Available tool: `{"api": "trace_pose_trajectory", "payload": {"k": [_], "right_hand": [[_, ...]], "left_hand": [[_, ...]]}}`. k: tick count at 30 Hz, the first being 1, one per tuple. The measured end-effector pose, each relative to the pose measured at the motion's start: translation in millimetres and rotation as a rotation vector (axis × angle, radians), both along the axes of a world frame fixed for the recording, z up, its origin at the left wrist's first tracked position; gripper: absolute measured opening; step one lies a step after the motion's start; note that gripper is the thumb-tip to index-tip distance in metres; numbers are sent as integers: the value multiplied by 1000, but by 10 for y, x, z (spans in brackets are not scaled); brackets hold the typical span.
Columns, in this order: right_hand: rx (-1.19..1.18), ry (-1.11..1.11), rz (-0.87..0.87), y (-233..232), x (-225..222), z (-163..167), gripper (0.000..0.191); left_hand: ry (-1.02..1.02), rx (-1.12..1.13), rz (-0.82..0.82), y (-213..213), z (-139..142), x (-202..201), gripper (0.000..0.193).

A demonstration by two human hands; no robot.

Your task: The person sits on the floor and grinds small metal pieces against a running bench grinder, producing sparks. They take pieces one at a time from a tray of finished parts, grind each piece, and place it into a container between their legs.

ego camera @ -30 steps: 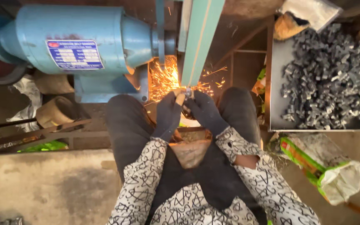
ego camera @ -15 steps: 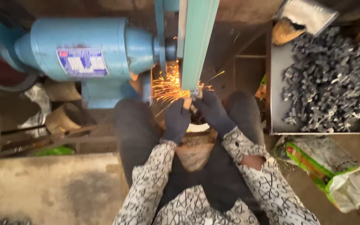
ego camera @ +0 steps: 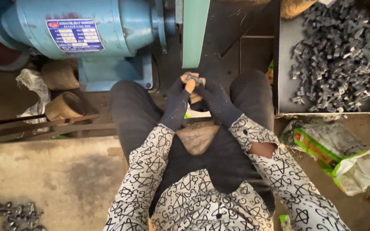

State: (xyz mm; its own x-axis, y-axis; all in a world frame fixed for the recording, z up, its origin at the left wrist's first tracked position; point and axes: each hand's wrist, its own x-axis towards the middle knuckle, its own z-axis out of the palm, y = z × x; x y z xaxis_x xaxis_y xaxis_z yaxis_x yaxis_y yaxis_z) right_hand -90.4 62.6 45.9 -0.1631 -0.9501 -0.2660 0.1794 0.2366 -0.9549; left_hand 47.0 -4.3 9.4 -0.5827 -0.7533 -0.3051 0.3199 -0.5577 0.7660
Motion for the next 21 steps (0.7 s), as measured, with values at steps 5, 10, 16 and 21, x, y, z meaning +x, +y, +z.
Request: {"api": "trace_pose_trajectory", "payload": {"k": [5,10,16,21], "right_hand": [[-38,233,-49,-169,-95,-74,21],[-31,351,-40,-274,-181,-307,19],[-23,103,-61,-123,-344,-496,18],[-81,289,-59,-49,-420,-428,20]], "left_hand": [[-255,-384,126,-111,-85,-20,28],[-328,-299,213,-160,-215,-146,26],[-665,-776,292,-85,-269,-225,19],[-514,-562,129,-90,-193,-216,29]]}}
